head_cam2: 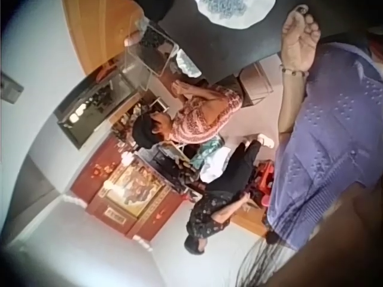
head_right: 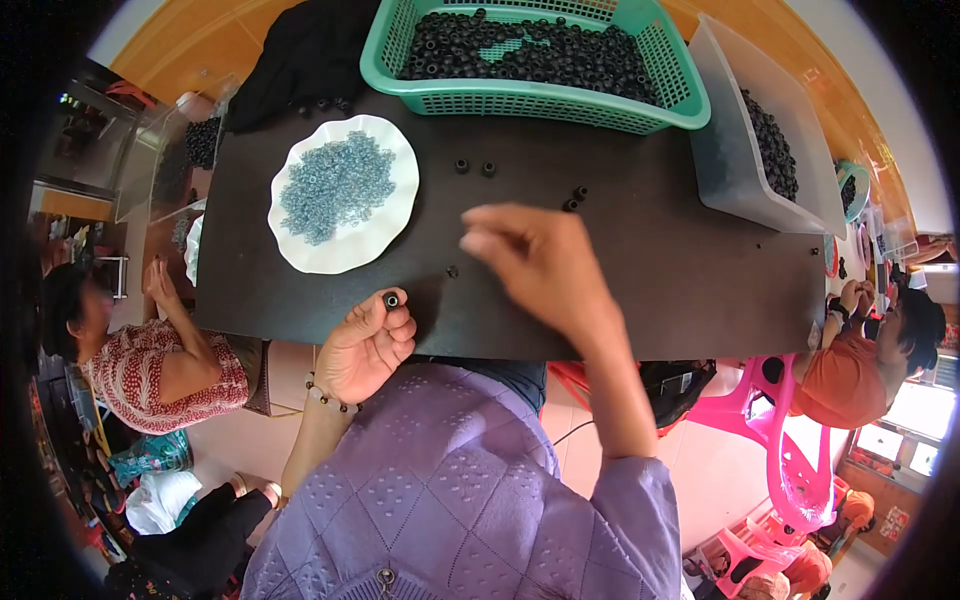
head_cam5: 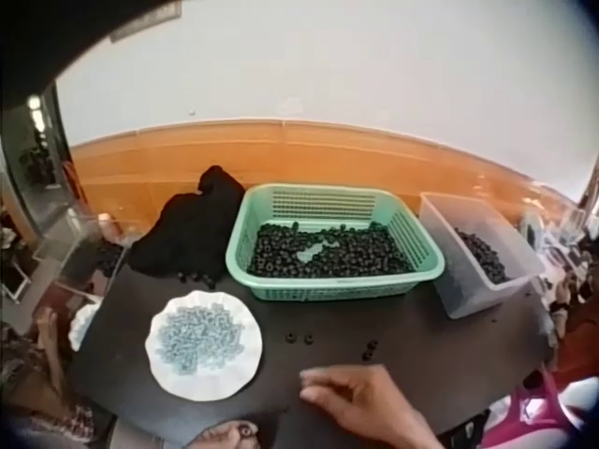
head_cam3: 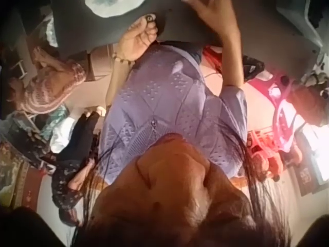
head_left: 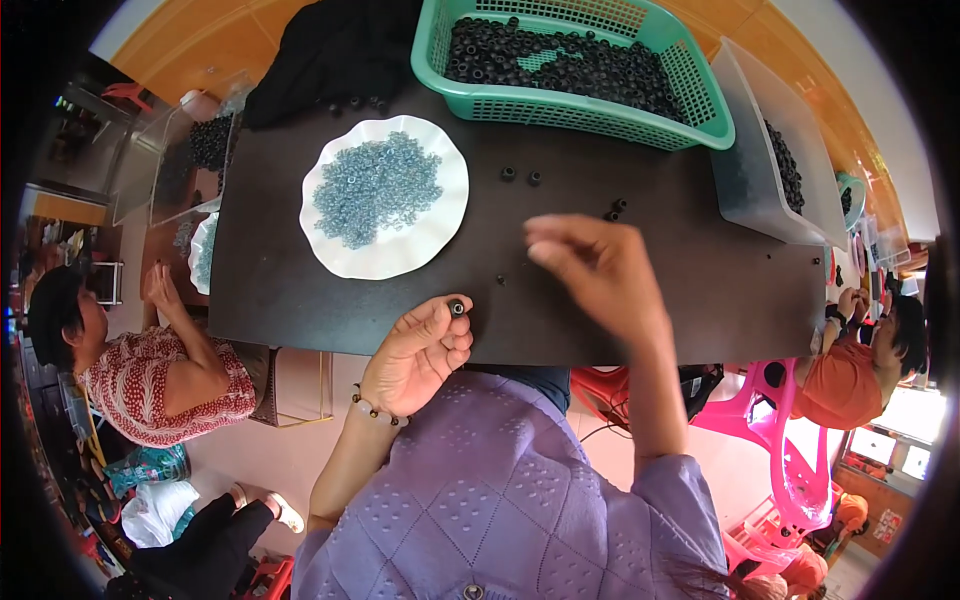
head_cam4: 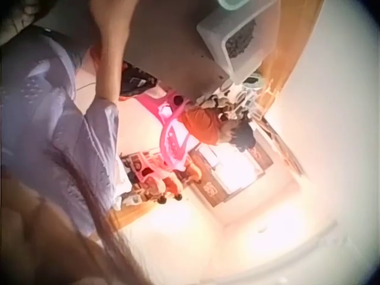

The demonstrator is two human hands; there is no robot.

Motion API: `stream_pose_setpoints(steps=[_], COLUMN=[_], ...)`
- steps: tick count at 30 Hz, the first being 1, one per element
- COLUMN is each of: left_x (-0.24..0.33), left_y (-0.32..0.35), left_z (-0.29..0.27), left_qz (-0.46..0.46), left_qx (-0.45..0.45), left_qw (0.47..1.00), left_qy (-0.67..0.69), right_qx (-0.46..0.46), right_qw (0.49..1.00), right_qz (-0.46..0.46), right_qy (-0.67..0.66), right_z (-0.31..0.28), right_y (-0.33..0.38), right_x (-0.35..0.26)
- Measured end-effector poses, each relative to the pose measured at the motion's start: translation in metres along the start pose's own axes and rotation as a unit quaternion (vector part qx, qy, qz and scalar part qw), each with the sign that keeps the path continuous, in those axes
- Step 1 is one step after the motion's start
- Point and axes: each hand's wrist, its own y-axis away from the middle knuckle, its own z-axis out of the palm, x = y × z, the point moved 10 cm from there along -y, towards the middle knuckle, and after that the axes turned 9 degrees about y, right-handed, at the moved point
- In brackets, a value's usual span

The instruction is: The person picks up a black bead and a small silver bead, inserts the silver bead into the black bead's center, and places the assembled piece on the table. This process is repeated several times, with the person occasionally retrieving more black beads from a green basket.

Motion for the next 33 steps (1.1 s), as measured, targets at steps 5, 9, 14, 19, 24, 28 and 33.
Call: stream_pose_setpoints(steps=[5,9,14,19,24,28,33], left_x=[0.009,0.01,0.011,0.013,0.012,0.01,0.006], left_y=[0.005,0.009,0.01,0.009,0.004,0.006,0.009], left_z=[0.001,-0.005,-0.002,-0.002,-0.002,-0.001,0.001], left_qz=[0.024,0.035,0.038,0.033,0.019,0.023,0.027], left_qx=[0.011,0.01,-0.013,-0.029,-0.024,-0.013,-0.01], left_qw=[1.0,0.999,0.999,0.999,1.0,1.0,0.999], left_qy=[-0.009,-0.001,0.013,0.018,0.001,-0.012,-0.016], right_qx=[0.095,0.113,-0.003,-0.098,-0.16,-0.142,-0.081], right_qw=[0.984,0.951,0.936,0.947,0.95,0.937,0.927], right_qz=[-0.095,-0.121,-0.078,-0.208,-0.165,-0.108,-0.125], right_qy=[0.114,0.262,0.342,0.223,0.211,0.3,0.345], right_z=[-0.079,-0.116,-0.12,-0.047,0.014,0.045,0.056], right_y=[-0.041,-0.115,-0.18,-0.118,-0.044,-0.018,-0.009], right_x=[-0.041,-0.057,-0.027,-0.093,-0.077,-0.04,-0.02])
